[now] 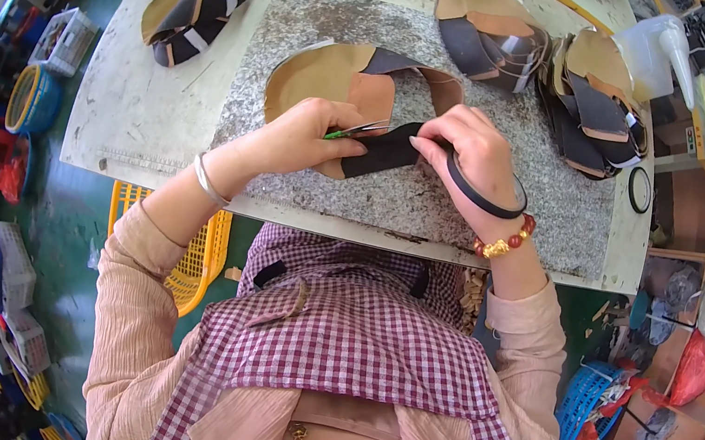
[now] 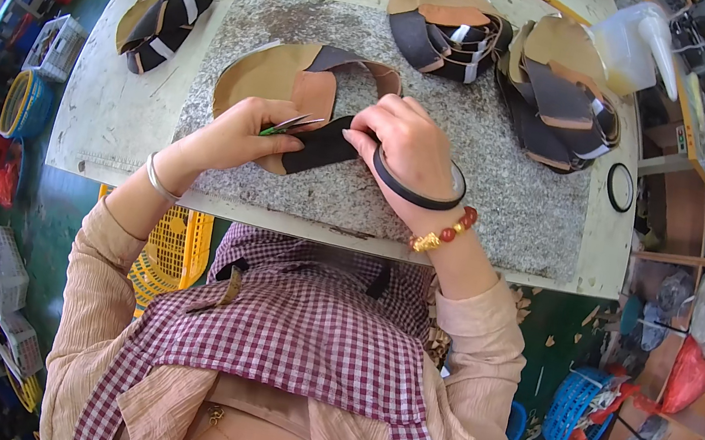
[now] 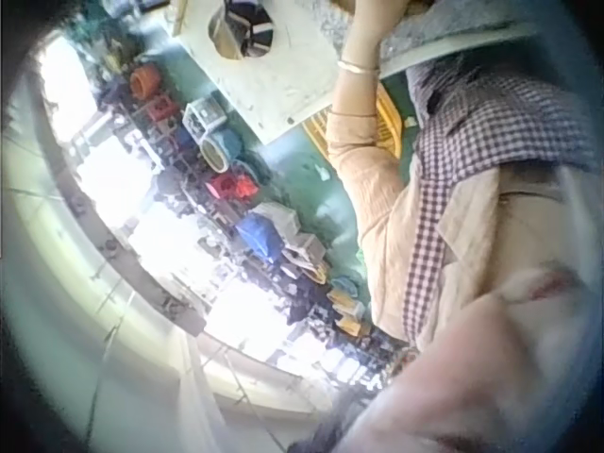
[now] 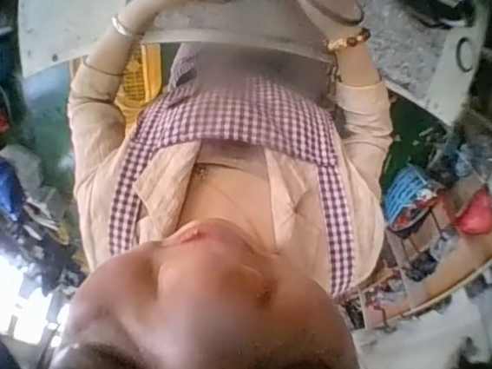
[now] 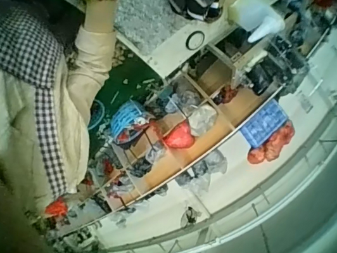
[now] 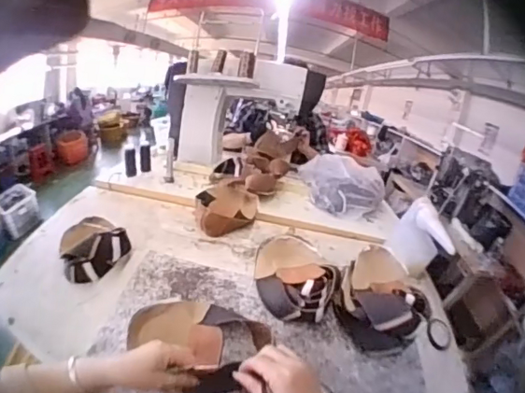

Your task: Trim excess material from shoe upper components with scissors and then sort and bundle shoe soles using rubber bands.

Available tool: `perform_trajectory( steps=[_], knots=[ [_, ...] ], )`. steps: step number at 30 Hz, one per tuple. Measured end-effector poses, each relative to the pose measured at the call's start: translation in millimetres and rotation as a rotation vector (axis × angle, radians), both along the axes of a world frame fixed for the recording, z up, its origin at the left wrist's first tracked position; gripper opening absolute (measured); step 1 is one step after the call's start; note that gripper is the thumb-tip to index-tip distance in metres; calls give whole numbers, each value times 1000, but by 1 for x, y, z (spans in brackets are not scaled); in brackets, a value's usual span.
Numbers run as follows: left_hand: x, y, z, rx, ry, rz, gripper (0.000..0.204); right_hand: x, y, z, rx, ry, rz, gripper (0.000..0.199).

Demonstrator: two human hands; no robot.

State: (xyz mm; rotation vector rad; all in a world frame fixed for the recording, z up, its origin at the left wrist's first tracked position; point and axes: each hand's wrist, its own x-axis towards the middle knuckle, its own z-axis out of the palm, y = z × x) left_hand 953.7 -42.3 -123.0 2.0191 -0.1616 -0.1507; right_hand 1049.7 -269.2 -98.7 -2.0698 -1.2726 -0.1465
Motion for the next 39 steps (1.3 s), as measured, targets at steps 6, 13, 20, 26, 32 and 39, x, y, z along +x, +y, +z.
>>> perform_trajectory(
  steps=[6, 13, 20, 26, 32, 39],
  knots=[
    [3, -3, 16, -78, 272, 5, 33, -1, 3, -5, 54, -11, -23, 8],
    [4, -1, 13, 38, 145, -57, 39, -9, 0, 0, 81, 218, 23, 8],
    [2, 0, 17, 55, 142, -78, 42, -12, 1, -1, 51, 411, -25, 9],
    [0, 2, 11, 26, 90, -71, 44, -11, 6, -10, 78, 222, -51, 13],
    [1, 6, 7, -42, 154, -77, 44, -11, 6, -13, 114, 213, -59, 10],
    [16, -5, 22, 40, 112, -73, 34, -17, 10, -17, 102, 134, -93, 13]
  ],
)
